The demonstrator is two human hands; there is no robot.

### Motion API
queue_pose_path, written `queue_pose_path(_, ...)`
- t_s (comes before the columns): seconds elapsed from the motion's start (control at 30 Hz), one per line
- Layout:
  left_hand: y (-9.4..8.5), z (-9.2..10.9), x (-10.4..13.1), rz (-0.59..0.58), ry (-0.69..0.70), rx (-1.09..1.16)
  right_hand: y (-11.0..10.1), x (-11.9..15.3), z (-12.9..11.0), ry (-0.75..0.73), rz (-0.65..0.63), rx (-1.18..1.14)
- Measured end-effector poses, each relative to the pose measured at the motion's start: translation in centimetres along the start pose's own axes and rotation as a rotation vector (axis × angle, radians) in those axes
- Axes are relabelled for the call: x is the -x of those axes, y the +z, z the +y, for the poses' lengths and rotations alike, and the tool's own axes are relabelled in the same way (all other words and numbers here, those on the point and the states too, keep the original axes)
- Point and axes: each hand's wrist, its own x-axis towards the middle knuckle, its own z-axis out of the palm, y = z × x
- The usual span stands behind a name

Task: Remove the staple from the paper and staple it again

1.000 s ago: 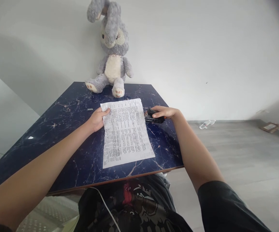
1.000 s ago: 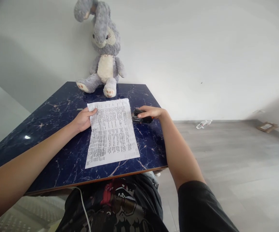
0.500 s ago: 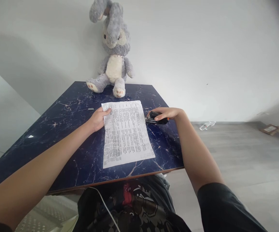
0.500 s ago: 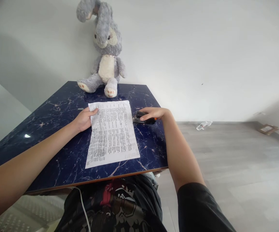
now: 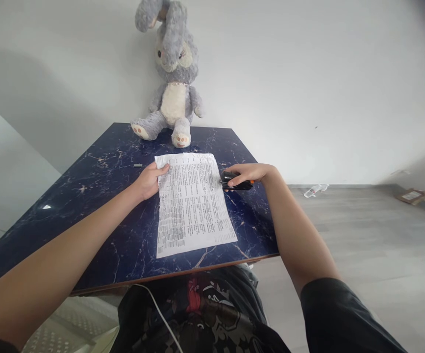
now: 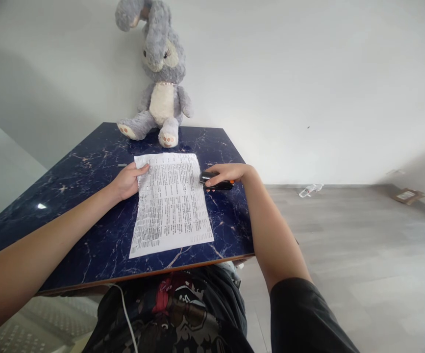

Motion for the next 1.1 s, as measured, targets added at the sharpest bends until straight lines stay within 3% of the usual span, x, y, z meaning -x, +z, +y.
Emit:
queue_pose_path(0.13,0.1,0.0,0.1,0.008,-0.015,-0.005,0.5,-0.5,-0.5,0.009,-0.071,-0.101)
queue_pose_path(0.37,0.1,-0.1,0.1,0.011,-0.018,0.008,1.2,-1.7,0.1,-0.039,-0.073,-0.235)
queue_pose_path(0.63,0.2,0.0,0.2,0.015,-0.031,0.024,1.5,-2.3,1.5,-0.038,0.090,-0.427)
queue_pose_path(1.1,0.4,0.0,0.3,0.023,-0.034,0.003,2.0,-3.4,0.2,-0.029,0.014,-0.297)
